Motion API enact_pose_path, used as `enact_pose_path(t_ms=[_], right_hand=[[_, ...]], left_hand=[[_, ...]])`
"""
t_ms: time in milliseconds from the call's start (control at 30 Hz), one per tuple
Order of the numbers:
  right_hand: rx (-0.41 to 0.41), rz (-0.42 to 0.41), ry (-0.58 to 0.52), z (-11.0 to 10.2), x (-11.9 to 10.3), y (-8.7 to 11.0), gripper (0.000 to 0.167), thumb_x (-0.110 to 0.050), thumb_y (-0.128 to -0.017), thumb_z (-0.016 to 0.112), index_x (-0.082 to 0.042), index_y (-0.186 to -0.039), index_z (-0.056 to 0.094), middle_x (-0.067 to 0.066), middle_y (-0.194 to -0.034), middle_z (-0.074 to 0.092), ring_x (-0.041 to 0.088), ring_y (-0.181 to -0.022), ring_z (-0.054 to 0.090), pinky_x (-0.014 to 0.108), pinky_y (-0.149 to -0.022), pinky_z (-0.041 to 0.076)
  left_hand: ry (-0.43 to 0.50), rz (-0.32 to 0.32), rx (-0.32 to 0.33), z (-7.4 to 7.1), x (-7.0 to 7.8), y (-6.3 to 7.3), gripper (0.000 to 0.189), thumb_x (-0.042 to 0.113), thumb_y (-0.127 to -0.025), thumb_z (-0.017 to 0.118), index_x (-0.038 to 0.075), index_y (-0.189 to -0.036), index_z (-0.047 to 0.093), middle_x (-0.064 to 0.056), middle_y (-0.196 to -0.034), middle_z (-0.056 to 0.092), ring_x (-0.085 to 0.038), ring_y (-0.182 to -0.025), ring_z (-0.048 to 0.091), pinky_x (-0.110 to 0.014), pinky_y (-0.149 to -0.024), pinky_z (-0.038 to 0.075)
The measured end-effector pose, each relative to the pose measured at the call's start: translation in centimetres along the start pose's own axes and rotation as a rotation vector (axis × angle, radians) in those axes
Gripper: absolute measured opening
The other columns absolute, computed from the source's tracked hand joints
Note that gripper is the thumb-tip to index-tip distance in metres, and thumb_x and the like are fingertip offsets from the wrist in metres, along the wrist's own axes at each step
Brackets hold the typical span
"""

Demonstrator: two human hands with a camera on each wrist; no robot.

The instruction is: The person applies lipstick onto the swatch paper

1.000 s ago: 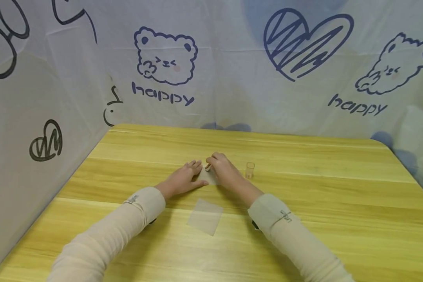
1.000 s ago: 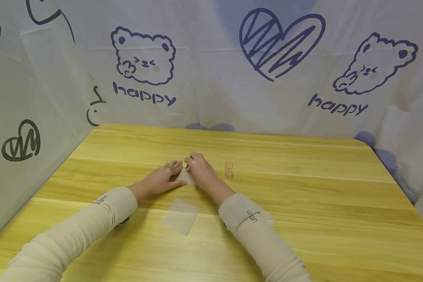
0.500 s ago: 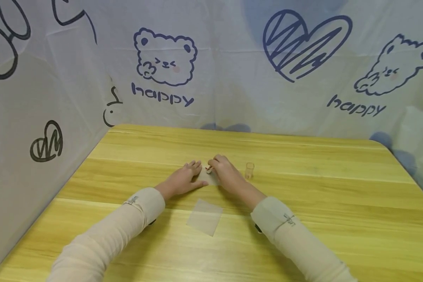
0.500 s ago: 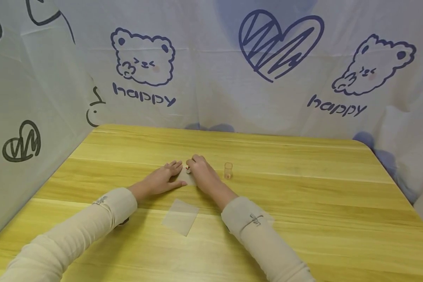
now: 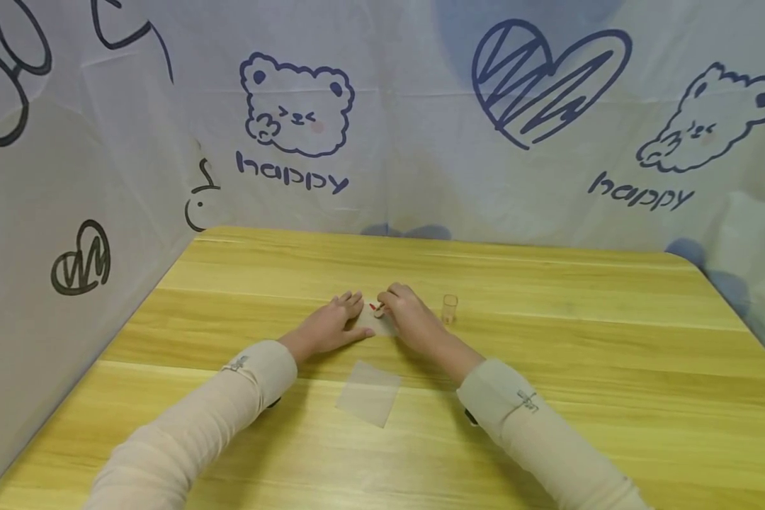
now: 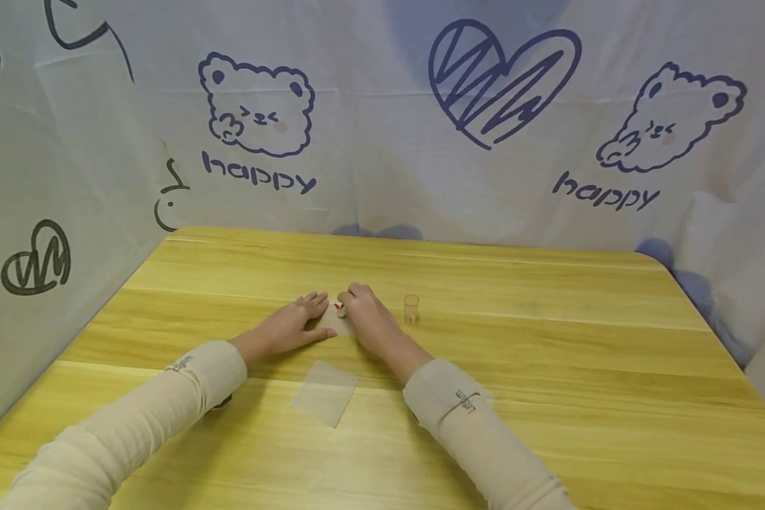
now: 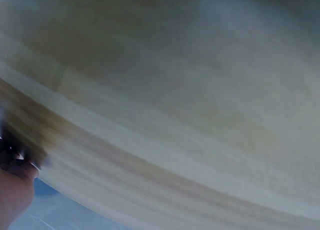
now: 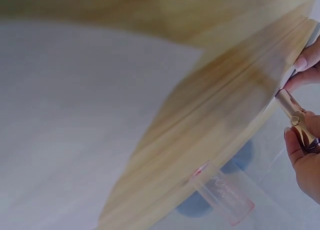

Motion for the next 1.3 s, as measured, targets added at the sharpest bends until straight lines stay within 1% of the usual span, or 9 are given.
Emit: enact_pose_path(t_ms=[100,267,600,833,1067,1300], right_hand=[[0.0,-0.009,0.006,0.0,0.0,0.1,0.017,0.006,-0.088,0.057,0.005,-0.103,0.064,0.014,-0.095,0.059,0.025,-0.09,0.058,0.031,-0.078,0.053],[-0.007,-0.008,0.002,0.0,0.1,0.2,0.017,0.007,-0.088,0.056,0.005,-0.103,0.063,0.014,-0.095,0.06,0.026,-0.089,0.058,0.032,-0.078,0.053],[0.016,-0.022,-0.016,-0.3,0.0,0.6,0.017,0.008,-0.086,0.057,0.005,-0.102,0.063,0.014,-0.094,0.06,0.026,-0.088,0.058,0.033,-0.078,0.053],[0.006,-0.016,-0.019,-0.3,0.0,0.8,0.016,0.008,-0.086,0.056,0.005,-0.101,0.063,0.013,-0.093,0.06,0.025,-0.088,0.058,0.033,-0.078,0.053],[-0.008,-0.005,-0.004,-0.5,0.0,1.0,0.018,0.01,-0.087,0.055,0.005,-0.102,0.063,0.013,-0.094,0.06,0.025,-0.089,0.058,0.032,-0.079,0.053],[-0.003,-0.008,0.005,-0.5,0.0,1.1,0.018,0.009,-0.087,0.055,0.006,-0.102,0.064,0.014,-0.093,0.06,0.026,-0.089,0.058,0.032,-0.081,0.053]], left_hand=[[0.006,-0.01,-0.005,-0.1,0.1,0.1,0.071,0.044,-0.094,0.05,-0.004,-0.142,0.029,-0.021,-0.151,0.023,-0.037,-0.141,0.018,-0.048,-0.116,0.017],[0.014,-0.005,-0.004,-0.3,0.3,0.3,0.071,0.042,-0.094,0.05,-0.005,-0.142,0.029,-0.022,-0.15,0.023,-0.038,-0.141,0.018,-0.049,-0.116,0.018],[0.012,-0.007,-0.008,-0.2,0.2,0.2,0.071,0.043,-0.094,0.05,-0.004,-0.142,0.028,-0.022,-0.151,0.023,-0.038,-0.141,0.018,-0.049,-0.116,0.018],[0.021,-0.006,-0.002,-0.2,0.3,0.3,0.07,0.042,-0.094,0.051,-0.005,-0.142,0.029,-0.022,-0.151,0.023,-0.039,-0.141,0.018,-0.05,-0.115,0.02],[0.017,-0.015,-0.002,-0.1,0.2,0.1,0.071,0.044,-0.094,0.05,-0.003,-0.142,0.028,-0.021,-0.151,0.022,-0.037,-0.141,0.017,-0.049,-0.115,0.019],[0.014,-0.015,-0.001,0.0,0.1,0.0,0.072,0.045,-0.094,0.049,-0.003,-0.142,0.028,-0.021,-0.151,0.022,-0.037,-0.141,0.017,-0.05,-0.115,0.02]])
Point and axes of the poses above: each hand's wrist, its own y-axis away from the middle knuckle, its own z-axis out of the palm, x = y × z, the point moved 2 cm from there along -y, towards the middle knuckle
